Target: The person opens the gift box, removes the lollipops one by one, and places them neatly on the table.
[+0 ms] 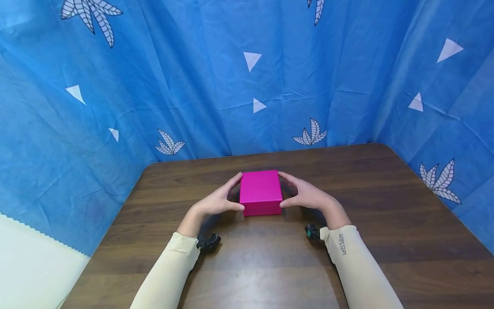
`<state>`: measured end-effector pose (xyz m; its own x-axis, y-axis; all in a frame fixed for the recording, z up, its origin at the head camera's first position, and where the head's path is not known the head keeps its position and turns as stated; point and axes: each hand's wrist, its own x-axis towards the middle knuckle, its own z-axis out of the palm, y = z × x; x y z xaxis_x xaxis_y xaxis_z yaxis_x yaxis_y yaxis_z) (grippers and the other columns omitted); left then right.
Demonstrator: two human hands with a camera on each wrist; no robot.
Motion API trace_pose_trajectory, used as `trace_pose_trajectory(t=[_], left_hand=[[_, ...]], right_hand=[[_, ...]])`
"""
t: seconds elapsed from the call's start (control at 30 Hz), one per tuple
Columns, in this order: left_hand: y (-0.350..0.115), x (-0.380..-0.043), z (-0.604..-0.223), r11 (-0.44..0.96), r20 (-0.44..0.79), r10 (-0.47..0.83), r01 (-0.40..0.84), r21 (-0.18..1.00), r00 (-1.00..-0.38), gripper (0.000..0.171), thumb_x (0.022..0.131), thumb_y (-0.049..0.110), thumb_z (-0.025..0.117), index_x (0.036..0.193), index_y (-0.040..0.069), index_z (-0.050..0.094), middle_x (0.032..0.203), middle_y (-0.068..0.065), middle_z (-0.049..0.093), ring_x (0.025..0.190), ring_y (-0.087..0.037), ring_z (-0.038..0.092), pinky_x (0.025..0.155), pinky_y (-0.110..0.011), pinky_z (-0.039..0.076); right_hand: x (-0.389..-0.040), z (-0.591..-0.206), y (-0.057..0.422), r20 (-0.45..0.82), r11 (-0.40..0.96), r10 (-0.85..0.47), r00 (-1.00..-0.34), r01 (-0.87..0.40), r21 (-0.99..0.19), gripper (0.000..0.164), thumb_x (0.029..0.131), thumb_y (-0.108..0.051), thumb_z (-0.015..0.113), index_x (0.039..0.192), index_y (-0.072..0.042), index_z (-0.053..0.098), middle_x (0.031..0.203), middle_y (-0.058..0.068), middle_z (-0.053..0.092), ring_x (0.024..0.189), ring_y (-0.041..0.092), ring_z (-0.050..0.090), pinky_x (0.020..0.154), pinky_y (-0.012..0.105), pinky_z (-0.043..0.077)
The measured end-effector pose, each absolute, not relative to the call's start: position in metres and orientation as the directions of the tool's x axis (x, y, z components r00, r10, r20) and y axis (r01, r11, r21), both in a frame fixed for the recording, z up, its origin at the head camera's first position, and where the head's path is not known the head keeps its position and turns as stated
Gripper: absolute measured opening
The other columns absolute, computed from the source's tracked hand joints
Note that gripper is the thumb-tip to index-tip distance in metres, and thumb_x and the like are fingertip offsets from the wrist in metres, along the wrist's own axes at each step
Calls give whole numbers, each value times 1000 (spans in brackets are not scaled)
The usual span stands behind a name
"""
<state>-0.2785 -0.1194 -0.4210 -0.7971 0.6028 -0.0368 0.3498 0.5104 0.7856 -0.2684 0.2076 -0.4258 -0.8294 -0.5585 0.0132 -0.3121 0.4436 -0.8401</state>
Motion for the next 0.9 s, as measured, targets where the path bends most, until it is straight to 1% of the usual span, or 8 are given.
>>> trace_pose_trajectory(t=[0.07, 0.2, 0.4, 0.47, 0.7, 0.9], left_hand=[[-119, -279, -421, 513, -33, 600, 353, 783, -799, 106, 84, 30, 79, 162, 16, 9, 171, -4, 6, 157, -21, 10, 126, -49, 19], [-119, -279, -420, 515, -33, 587, 341, 786, -809, 104, 84, 32, 78, 162, 19, 11, 170, 1, 8, 157, -20, 12, 125, -49, 20], [-118, -279, -418, 488, 2, 591, 359, 795, -807, 102, 84, 31, 78, 162, 18, 13, 170, -2, 9, 157, -21, 15, 125, -51, 21], [-118, -279, -418, 487, 8, 588, 362, 795, -809, 101, 84, 31, 78, 162, 18, 13, 170, -1, 9, 156, -21, 15, 125, -50, 22], [-118, -280, -415, 433, 34, 596, 357, 827, -802, 101, 85, 26, 78, 162, 18, 13, 170, 0, 8, 156, -25, 15, 120, -51, 31], [-118, -278, -409, 427, 74, 597, 395, 813, -799, 100, 85, 26, 77, 162, 18, 14, 170, 0, 9, 156, -24, 15, 123, -51, 26]], right_hand=[[-269, -426, 208, 13, 441, -560, -828, -312, -842, 98, 86, -31, 77, 160, -11, 16, 165, 20, 21, 148, 48, 26, 114, 65, 32], [-270, -427, 209, 14, 433, -562, -827, -309, -847, 96, 87, -29, 76, 161, -12, 16, 165, 20, 21, 148, 48, 27, 114, 65, 32], [-271, -428, 210, 8, 440, -541, -841, -291, -849, 95, 86, -30, 76, 161, -18, 18, 165, 17, 23, 148, 46, 30, 114, 65, 32], [-271, -427, 210, 11, 439, -533, -846, -288, -851, 95, 86, -31, 77, 161, -19, 19, 165, 16, 24, 147, 46, 31, 113, 66, 32], [-271, -424, 209, 40, 425, -535, -844, -309, -851, 93, 87, -29, 76, 161, -20, 19, 165, 17, 26, 146, 46, 33, 113, 66, 33], [-269, -417, 210, 56, 428, -516, -855, -314, -847, 92, 87, -29, 76, 160, -22, 21, 164, 16, 28, 146, 45, 34, 112, 65, 35]])
